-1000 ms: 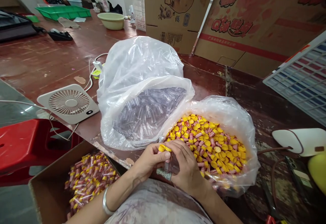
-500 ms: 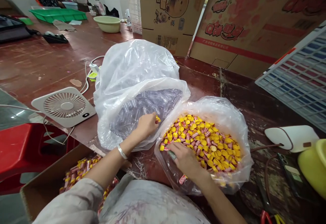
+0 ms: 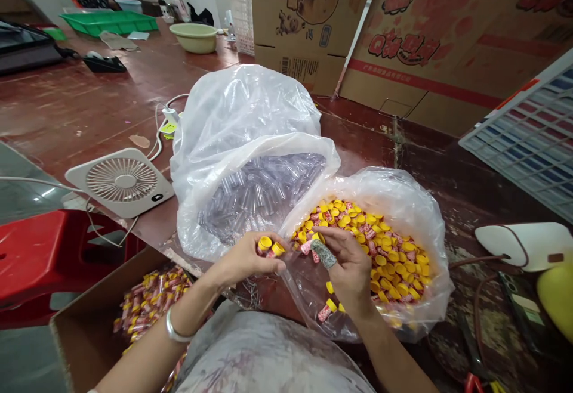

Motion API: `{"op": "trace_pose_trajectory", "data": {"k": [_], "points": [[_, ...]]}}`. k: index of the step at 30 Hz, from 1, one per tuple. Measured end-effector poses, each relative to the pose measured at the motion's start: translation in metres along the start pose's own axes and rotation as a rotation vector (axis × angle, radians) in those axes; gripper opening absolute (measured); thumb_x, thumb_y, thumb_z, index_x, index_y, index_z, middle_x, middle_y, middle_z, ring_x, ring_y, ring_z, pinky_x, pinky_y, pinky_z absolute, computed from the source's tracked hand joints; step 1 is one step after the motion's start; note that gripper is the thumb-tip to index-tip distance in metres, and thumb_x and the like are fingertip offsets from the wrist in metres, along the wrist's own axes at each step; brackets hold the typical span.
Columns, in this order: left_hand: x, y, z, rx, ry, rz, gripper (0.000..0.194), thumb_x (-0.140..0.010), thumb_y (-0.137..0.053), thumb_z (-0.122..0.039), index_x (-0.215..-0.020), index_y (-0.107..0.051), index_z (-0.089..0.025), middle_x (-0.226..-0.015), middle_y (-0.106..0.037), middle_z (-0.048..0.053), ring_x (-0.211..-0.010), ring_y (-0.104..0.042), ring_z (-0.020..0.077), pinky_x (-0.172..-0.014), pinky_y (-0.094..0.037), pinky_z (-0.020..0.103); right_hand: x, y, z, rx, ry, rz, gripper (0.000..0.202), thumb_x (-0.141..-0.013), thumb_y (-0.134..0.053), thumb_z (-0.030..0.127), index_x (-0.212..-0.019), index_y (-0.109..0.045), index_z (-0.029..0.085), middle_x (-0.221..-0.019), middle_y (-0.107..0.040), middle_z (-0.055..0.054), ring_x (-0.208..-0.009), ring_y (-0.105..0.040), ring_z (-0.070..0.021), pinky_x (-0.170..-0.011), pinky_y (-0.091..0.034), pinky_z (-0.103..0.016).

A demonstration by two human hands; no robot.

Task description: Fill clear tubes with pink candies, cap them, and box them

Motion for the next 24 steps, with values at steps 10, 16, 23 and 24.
{"op": "trace_pose_trajectory", "data": {"k": [10,16,23,24], "points": [[0.001,-0.036,0.02,0.291,0.029,0.087,0.039,-0.062,-0.089,-0.029,-0.094,-0.071,-0.014,-0.069,-0.057,-0.005,-0.062,-0.045,0.0078,-0.06,-0.032,0.02,0.004,-0.005,0.013,0.066,0.092,0.027,0.023,-0.091,-0.066,0.019,-0.112,-0.071,0.028,-0.112,-0.074,-0.003,-0.103,-0.072,-0.0193,-0.094,-0.058,-0.034],[0.001,-0.045,0.018,0.514,-0.002,0.04,0.034,-0.06,-0.09,-0.027,-0.084,-0.071,-0.013,-0.079,-0.065,0.0,-0.073,-0.056,0.0117,-0.073,-0.042,0.022,0.018,-0.007,0.013,0.424,0.279,0.336,0.058,-0.086,-0.068,0.019,-0.141,-0.05,0.023,-0.133,-0.064,-0.01,-0.125,-0.059,-0.0256,-0.108,-0.049,-0.045],[0.003,-0.053,0.028,0.598,0.068,0.099,0.045,-0.056,-0.092,-0.03,-0.092,-0.072,-0.011,-0.082,-0.067,0.003,-0.078,-0.059,0.0151,-0.081,-0.046,0.027,0.028,-0.024,0.017,0.629,0.43,0.294,0.061,-0.082,-0.062,0.016,-0.14,-0.044,0.02,-0.122,-0.066,-0.011,-0.121,-0.058,-0.0274,-0.114,-0.039,-0.054],[0.007,-0.048,0.03,0.579,0.063,0.126,0.046,-0.056,-0.091,-0.031,-0.092,-0.071,-0.011,-0.081,-0.067,0.003,-0.078,-0.059,0.0151,-0.08,-0.046,0.027,0.028,-0.023,0.02,0.628,0.411,0.36,0.063,-0.081,-0.061,0.015,-0.141,-0.042,0.02,-0.128,-0.063,-0.011,-0.126,-0.055,-0.0272,-0.116,-0.037,-0.053]]}}
Point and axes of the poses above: each hand's wrist, its own x-axis away from the middle knuckle, its own y-axis out of the back of the hand, z = x × y, the point moved 2 cm from there along -x, towards the middle knuckle
